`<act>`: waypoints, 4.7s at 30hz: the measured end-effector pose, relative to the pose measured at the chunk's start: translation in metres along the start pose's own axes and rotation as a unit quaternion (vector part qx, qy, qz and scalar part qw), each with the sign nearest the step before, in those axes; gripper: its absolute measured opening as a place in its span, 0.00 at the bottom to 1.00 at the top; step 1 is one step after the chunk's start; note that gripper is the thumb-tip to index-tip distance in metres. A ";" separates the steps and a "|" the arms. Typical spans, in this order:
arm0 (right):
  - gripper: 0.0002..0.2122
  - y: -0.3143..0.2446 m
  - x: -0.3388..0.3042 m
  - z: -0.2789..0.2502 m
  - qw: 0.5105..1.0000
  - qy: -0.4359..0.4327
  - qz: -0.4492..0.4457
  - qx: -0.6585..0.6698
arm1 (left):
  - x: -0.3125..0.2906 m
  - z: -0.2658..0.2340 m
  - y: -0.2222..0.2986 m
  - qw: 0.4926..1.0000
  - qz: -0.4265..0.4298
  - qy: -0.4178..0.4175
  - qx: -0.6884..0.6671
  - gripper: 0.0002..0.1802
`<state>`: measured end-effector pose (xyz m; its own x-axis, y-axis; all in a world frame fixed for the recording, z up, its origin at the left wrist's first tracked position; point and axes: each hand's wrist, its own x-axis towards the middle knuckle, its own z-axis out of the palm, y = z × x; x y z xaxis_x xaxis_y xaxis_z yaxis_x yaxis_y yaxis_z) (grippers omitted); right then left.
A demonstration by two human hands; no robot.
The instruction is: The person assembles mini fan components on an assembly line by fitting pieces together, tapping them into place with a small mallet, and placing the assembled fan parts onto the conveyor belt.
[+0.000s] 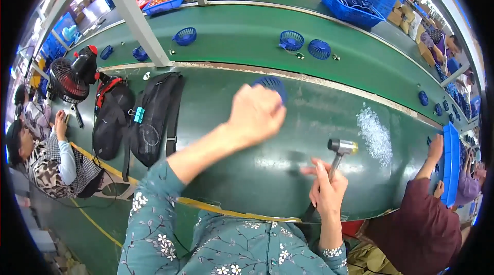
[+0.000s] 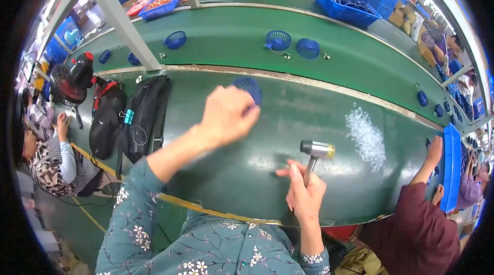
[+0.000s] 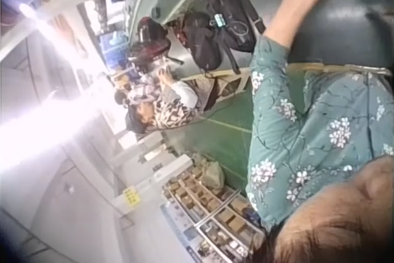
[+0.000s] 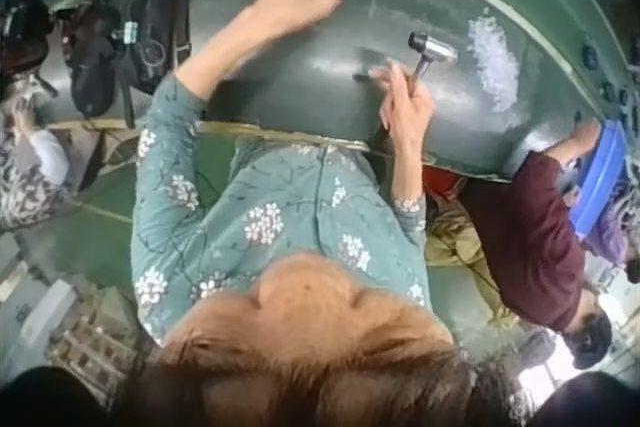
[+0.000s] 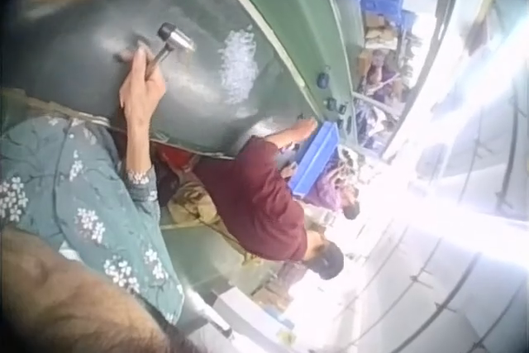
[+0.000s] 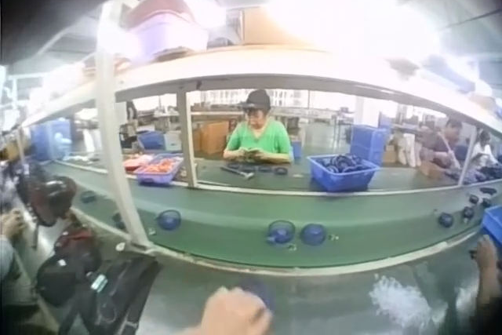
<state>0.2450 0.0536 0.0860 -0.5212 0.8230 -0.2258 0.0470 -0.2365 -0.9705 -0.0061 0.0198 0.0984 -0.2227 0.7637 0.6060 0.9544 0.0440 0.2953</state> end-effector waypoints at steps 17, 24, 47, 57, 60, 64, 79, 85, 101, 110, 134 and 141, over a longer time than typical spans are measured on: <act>0.18 0.001 0.020 -0.016 0.993 -0.091 0.035 0.070 | -0.092 -0.042 0.055 0.768 -0.398 -0.131 -0.485 0.25; 0.18 0.001 0.024 -0.008 0.992 -0.104 0.037 0.056 | -0.095 -0.042 0.067 0.529 -0.439 -0.284 -0.668 0.38; 0.17 0.014 0.008 0.016 0.990 -0.078 -0.033 -0.115 | -0.098 -0.016 0.081 0.400 -0.487 -0.126 -0.766 0.16; 0.12 0.004 -0.018 0.016 0.986 -0.102 0.022 -0.129 | -0.098 -0.007 0.077 0.462 -0.478 -0.079 -0.743 0.13; 0.11 -0.003 -0.021 0.018 0.981 -0.074 -0.022 -0.180 | -0.096 -0.006 0.083 0.498 -0.471 -0.067 -0.725 0.13; 0.11 -0.005 -0.019 0.012 0.967 -0.071 -0.051 -0.239 | -0.100 -0.006 0.082 0.526 -0.470 -0.077 -0.704 0.15; 0.08 0.007 -0.014 -0.006 0.969 -0.104 -0.099 -0.201 | -0.104 -0.013 0.083 0.519 -0.478 -0.129 -0.697 0.16; 0.06 -0.008 -0.021 -0.003 0.946 -0.065 -0.143 -0.283 | -0.109 -0.017 0.099 0.666 -0.438 -0.089 -0.597 0.19; 0.17 0.018 -0.016 0.018 0.827 -0.127 -0.371 -0.403 | -0.108 -0.019 0.079 0.450 -0.548 -0.152 -0.688 0.19; 0.06 -0.028 0.018 0.002 0.996 -0.045 0.073 0.002 | -0.116 -0.016 0.082 0.895 -0.177 -0.142 -0.384 0.14; 0.11 0.026 -0.015 -0.039 0.825 -0.008 -0.191 -0.532 | -0.111 0.030 0.086 0.992 0.059 -0.062 -0.088 0.20; 0.15 0.037 0.026 -0.131 0.927 0.208 -0.036 -0.309 | -0.110 -0.002 0.073 0.987 0.041 -0.111 -0.113 0.18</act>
<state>0.3450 0.1341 0.0336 -0.1745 0.9836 -0.0464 0.5709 0.0627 -0.8186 0.0875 -0.0623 0.0542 -0.0738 0.8817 0.4660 0.8930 -0.1495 0.4245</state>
